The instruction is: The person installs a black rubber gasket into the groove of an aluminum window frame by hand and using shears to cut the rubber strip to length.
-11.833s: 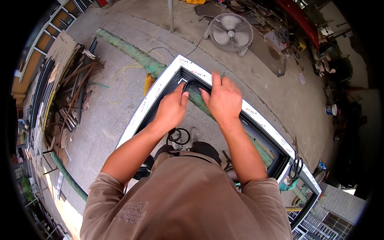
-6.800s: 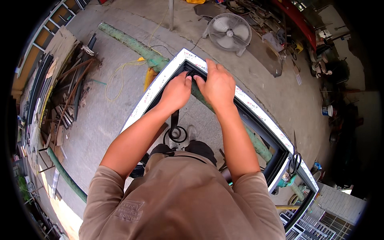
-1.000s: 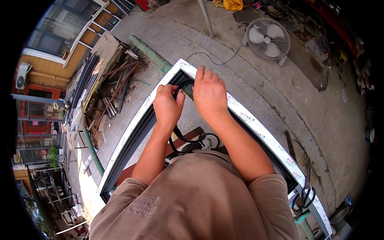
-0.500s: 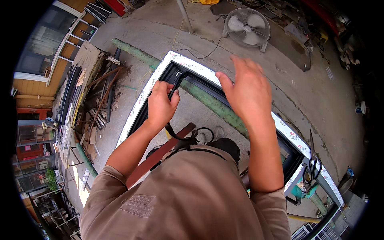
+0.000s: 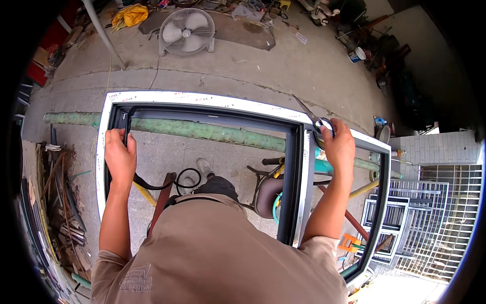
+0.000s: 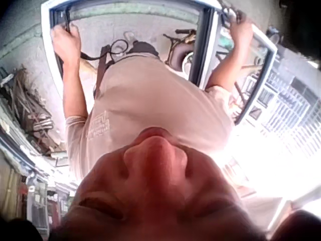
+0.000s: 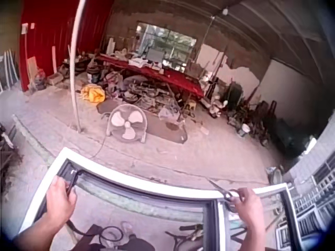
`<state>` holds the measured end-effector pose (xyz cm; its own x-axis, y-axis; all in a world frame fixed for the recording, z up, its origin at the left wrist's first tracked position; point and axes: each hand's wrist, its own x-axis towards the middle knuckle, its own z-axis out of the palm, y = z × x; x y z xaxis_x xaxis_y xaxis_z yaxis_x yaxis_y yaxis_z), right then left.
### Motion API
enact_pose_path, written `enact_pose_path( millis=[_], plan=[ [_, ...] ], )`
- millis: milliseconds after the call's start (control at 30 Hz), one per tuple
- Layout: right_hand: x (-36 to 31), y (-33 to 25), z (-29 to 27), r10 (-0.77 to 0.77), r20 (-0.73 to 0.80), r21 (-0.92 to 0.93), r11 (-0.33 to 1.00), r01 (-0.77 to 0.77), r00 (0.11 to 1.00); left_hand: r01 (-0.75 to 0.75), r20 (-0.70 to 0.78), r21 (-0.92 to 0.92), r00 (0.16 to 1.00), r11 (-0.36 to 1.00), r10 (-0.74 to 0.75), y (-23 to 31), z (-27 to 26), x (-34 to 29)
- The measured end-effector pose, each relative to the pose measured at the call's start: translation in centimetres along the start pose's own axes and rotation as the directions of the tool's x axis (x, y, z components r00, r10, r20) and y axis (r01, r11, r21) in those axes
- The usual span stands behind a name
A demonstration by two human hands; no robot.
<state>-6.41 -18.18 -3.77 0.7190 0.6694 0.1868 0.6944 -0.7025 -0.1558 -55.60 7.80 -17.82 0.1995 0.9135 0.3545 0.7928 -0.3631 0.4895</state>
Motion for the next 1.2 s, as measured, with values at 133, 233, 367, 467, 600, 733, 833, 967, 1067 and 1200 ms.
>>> enact_pose_path(
  millis=[133, 233, 367, 467, 600, 733, 833, 967, 1067, 1200],
  plan=[
    [-2.6, 2.6, 3.2, -0.020, -0.063, 0.028, 0.999, 0.022, 0.998, 0.012, 0.027, 0.005, 1.000, 1.000, -0.012, 0.5, -0.3, 0.2],
    [-3.1, 3.7, 4.6, -0.031, -0.077, -0.009, 1.000, 0.030, 0.997, -0.064, -0.011, 0.003, 0.998, 0.998, 0.064, 0.2, 0.0, 0.4],
    [-2.2, 4.3, 5.4, -0.090, -0.072, -0.101, 0.991, 0.082, 0.993, -0.056, 0.012, 0.014, 0.998, 0.998, 0.056, 0.5, -0.1, 0.5],
    [-1.3, 3.7, 4.9, -0.033, -0.020, -0.088, 0.996, 0.031, 0.999, -0.034, 0.017, 0.022, 0.999, 0.999, 0.034, 0.3, -0.3, 0.6],
    [-0.3, 3.5, 4.4, -0.043, 0.038, -0.114, 0.992, 0.048, 0.998, -0.029, 0.004, 0.055, 1.000, 0.998, 0.029, 0.4, -0.6, 0.2],
    [0.0, 4.7, 4.4, -0.083, 0.088, -0.244, 0.964, 0.102, 0.993, -0.043, -0.007, 0.074, 0.999, 0.996, 0.044, 0.5, 0.2, 0.3],
    [0.0, 5.6, 4.6, -0.062, 0.099, -0.251, 0.964, 0.085, 0.993, -0.048, -0.011, 0.066, 0.999, 0.997, 0.049, 0.9, 0.5, 0.5],
    [-0.4, 4.8, 3.1, -0.110, 0.031, -0.106, 0.988, 0.113, 0.993, -0.036, -0.023, 0.096, 0.999, 0.995, 0.039, -0.1, 0.2, 0.2],
    [-2.5, 0.1, 0.5, 0.023, 0.142, 0.329, 0.942, -0.070, 0.990, -0.009, -0.033, 0.097, 0.999, 0.995, 0.012, 0.5, -0.4, 0.2],
    [-6.8, -6.2, 2.7, -0.222, 0.392, 0.858, 0.438, -0.267, 0.893, -0.009, -0.019, 0.073, 1.000, 0.997, 0.010, 0.9, 0.1, 0.7]
  ],
)
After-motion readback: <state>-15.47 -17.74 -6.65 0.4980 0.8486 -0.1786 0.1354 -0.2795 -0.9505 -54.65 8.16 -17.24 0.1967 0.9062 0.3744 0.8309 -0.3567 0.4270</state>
